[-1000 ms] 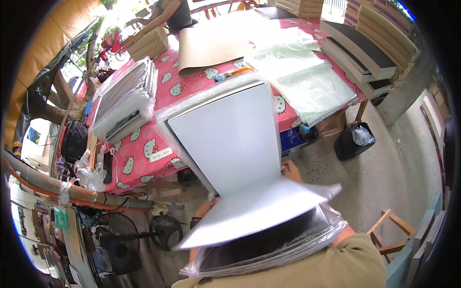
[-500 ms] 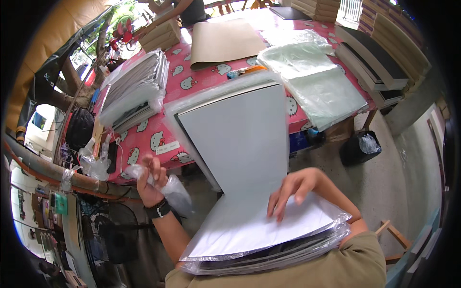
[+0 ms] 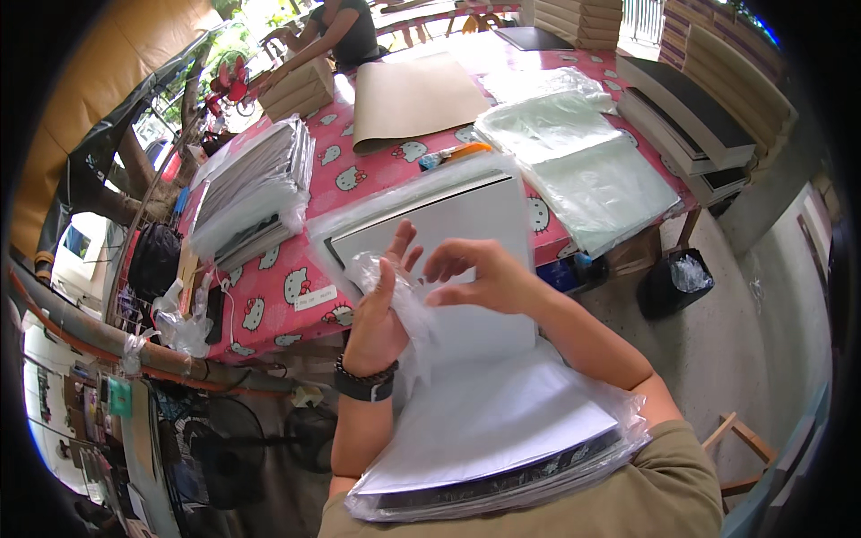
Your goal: The person places white boards and black boards into individual plastic sleeves, smoothing the plastic over the boards and stacking them together.
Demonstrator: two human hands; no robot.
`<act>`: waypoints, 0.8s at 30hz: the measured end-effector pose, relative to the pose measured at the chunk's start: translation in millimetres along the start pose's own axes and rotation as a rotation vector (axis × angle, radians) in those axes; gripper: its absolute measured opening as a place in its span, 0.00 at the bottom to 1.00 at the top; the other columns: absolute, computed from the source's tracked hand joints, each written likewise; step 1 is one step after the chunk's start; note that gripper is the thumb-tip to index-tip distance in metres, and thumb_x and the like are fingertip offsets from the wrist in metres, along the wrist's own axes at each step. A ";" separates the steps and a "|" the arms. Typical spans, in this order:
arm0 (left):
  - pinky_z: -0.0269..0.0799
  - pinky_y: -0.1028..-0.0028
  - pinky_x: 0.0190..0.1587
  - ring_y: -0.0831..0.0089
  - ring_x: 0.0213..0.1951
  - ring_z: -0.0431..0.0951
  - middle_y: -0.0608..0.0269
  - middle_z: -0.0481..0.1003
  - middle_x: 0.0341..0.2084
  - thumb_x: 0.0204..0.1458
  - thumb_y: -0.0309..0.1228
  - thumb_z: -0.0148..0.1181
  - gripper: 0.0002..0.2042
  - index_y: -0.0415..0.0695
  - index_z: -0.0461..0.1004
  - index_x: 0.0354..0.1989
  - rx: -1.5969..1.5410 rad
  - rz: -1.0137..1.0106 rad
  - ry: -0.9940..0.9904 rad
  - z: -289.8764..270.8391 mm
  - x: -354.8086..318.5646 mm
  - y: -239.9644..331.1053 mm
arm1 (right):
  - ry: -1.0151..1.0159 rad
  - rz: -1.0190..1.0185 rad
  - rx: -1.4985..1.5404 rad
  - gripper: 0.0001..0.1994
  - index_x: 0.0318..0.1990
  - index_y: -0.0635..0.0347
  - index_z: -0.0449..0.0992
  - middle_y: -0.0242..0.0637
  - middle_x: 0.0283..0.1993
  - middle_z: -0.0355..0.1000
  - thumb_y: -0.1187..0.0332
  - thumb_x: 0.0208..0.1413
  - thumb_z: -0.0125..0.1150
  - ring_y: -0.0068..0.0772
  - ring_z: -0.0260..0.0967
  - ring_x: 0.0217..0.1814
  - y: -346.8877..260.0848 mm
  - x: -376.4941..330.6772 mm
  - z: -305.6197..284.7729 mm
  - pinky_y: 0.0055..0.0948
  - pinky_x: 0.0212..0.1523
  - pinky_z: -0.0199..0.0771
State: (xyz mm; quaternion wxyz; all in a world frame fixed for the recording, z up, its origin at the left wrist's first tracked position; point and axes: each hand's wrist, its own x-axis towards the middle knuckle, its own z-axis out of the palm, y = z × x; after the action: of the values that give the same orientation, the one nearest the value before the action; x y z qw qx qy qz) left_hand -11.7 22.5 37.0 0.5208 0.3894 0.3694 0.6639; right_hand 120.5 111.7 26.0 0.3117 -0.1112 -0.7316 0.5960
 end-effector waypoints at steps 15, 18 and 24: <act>0.65 0.82 0.30 0.82 0.27 0.70 0.68 0.72 0.24 0.46 0.29 0.58 0.08 0.38 0.72 0.31 -0.019 -0.001 0.308 4.6 -11.7 -26.0 | 0.185 0.074 0.201 0.06 0.28 0.63 0.69 0.24 0.24 0.64 0.69 0.52 0.53 0.12 0.58 0.28 22.2 -15.8 16.1 0.15 0.29 0.60; 0.64 0.82 0.30 0.82 0.26 0.70 0.68 0.72 0.23 0.46 0.31 0.58 0.08 0.39 0.72 0.29 -0.027 0.028 0.345 11.1 -9.5 -27.9 | 0.150 0.118 0.152 0.07 0.28 0.64 0.69 0.24 0.23 0.64 0.69 0.52 0.53 0.12 0.57 0.27 14.6 -17.4 15.9 0.15 0.28 0.59; 0.63 0.83 0.29 0.83 0.26 0.69 0.69 0.72 0.24 0.46 0.32 0.59 0.09 0.39 0.72 0.29 0.068 0.048 0.365 -3.6 -14.5 -33.3 | 0.225 0.068 -0.094 0.08 0.29 0.64 0.69 0.25 0.23 0.65 0.68 0.53 0.52 0.13 0.57 0.27 15.3 -17.5 14.0 0.16 0.29 0.60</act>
State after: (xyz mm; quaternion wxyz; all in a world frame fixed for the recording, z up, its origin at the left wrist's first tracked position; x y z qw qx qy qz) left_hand 0.7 14.2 3.7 0.4157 0.2885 0.4707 0.7228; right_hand 122.8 95.2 4.6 0.3660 -0.2166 -0.7150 0.5549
